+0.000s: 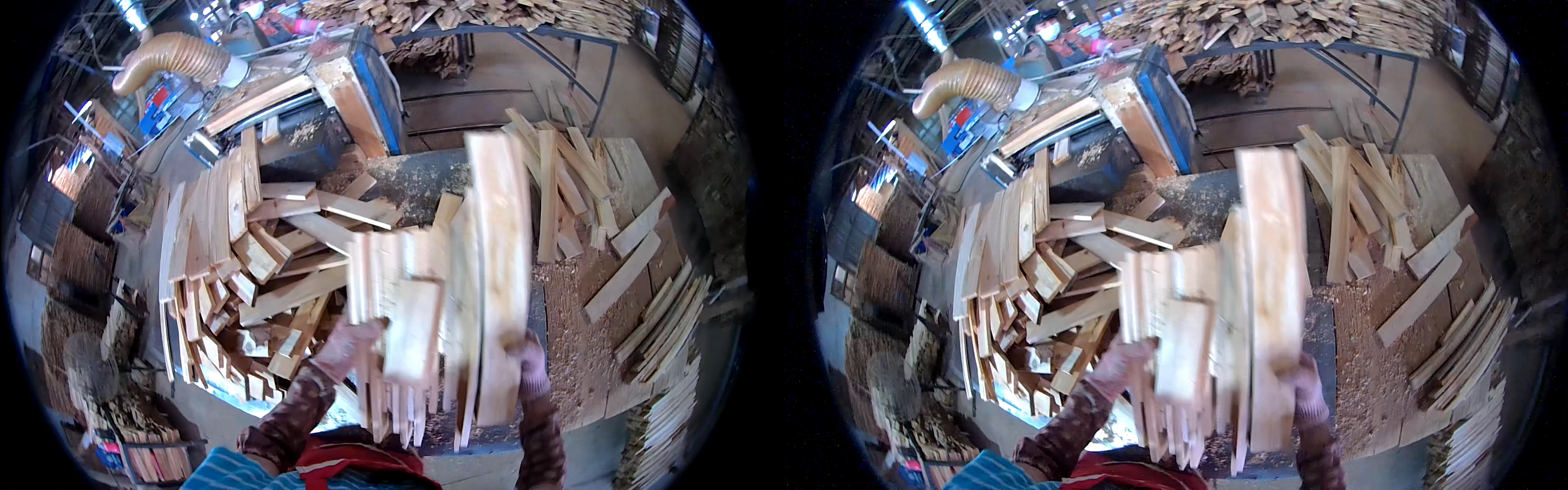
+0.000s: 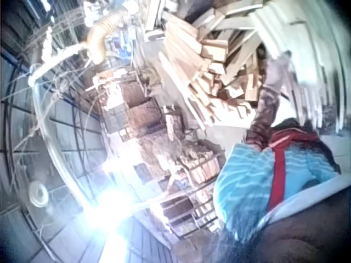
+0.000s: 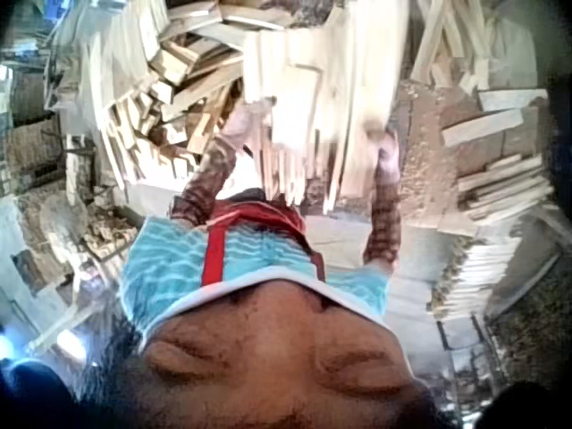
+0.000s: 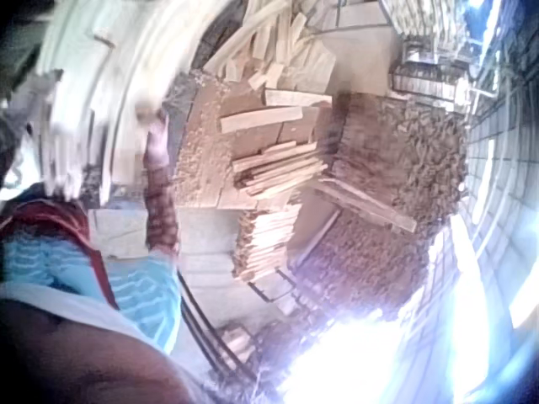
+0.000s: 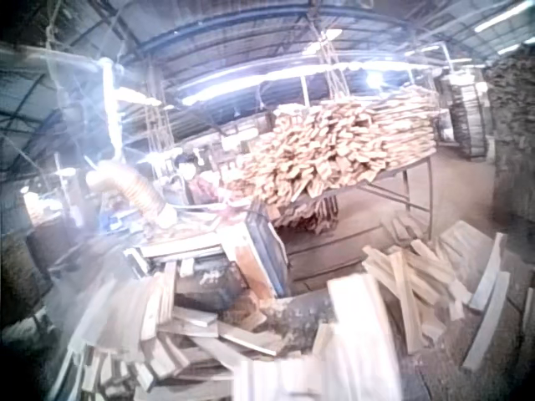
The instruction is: The person walks through a lumber workshop and begins sorting wooden planks on a workbench. They pick up individual planks, inspect them, and place them into separate piles based on size or type.
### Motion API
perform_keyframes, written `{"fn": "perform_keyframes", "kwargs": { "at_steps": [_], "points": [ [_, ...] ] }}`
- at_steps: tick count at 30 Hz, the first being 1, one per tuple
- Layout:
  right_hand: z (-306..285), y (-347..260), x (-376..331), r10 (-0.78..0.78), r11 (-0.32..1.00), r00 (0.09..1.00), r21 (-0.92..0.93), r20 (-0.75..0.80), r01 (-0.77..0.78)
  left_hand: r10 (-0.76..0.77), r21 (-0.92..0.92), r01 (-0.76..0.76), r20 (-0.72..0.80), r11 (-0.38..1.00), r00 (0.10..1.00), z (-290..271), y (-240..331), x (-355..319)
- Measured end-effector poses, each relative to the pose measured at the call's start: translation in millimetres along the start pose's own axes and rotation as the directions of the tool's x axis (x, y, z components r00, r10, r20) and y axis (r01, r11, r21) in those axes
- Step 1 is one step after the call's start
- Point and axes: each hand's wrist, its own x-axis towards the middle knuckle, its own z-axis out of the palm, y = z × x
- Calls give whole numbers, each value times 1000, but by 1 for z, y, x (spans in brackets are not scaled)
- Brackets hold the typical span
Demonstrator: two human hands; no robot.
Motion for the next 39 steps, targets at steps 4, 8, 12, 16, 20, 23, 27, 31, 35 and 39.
{"fn": "perform_keyframes", "kwargs": {
  "at_steps": [4, 8, 12, 16, 20, 23, 27, 31, 35, 39],
  "points": [
    [118, -20, 114, 204, 942, 958, 227, 203, -249, 209, 33, -207, -86, 978, 974, -93, 74, 7],
    [195, 37, 235, 85, 928, 915, 304, 395, -218, 445, 265, -368, -361, 891, 819, -206, 125, 74],
    [215, 131, 326, 67, 988, 972, 119, 226, -96, 654, 797, -97, -412, 596, 634, -218, 113, 134],
    [190, 120, 324, 213, 970, 955, 76, 206, -233, 651, 849, 102, -469, 519, 597, -177, 109, 137],
    [140, 95, 282, 145, 989, 968, -5, 204, -147, 587, 862, 210, -475, 461, 655, -159, 123, 141],
    [88, 80, 204, 147, 882, 989, -457, 28, -118, 618, 889, 109, -393, 445, 681, -173, 123, 142],
    [47, 39, 45, 131, 474, 930, -803, -343, -363, 661, 924, 133, -351, 357, 664, -187, 125, 148],
    [-5, 70, -131, -157, -139, 934, -929, -322, -344, 865, 984, -150, -11, 99, 502, -147, 135, 148],
    [4, 114, -209, -102, -384, 885, -802, -455, -457, 735, 471, -783, 340, 407, 586, 20, 103, 153],
    [-8, 87, -97, -284, -43, 897, -930, -339, -365, 205, 713, -421, 373, 561, 905, 155, 42, 206]
  ]
}}
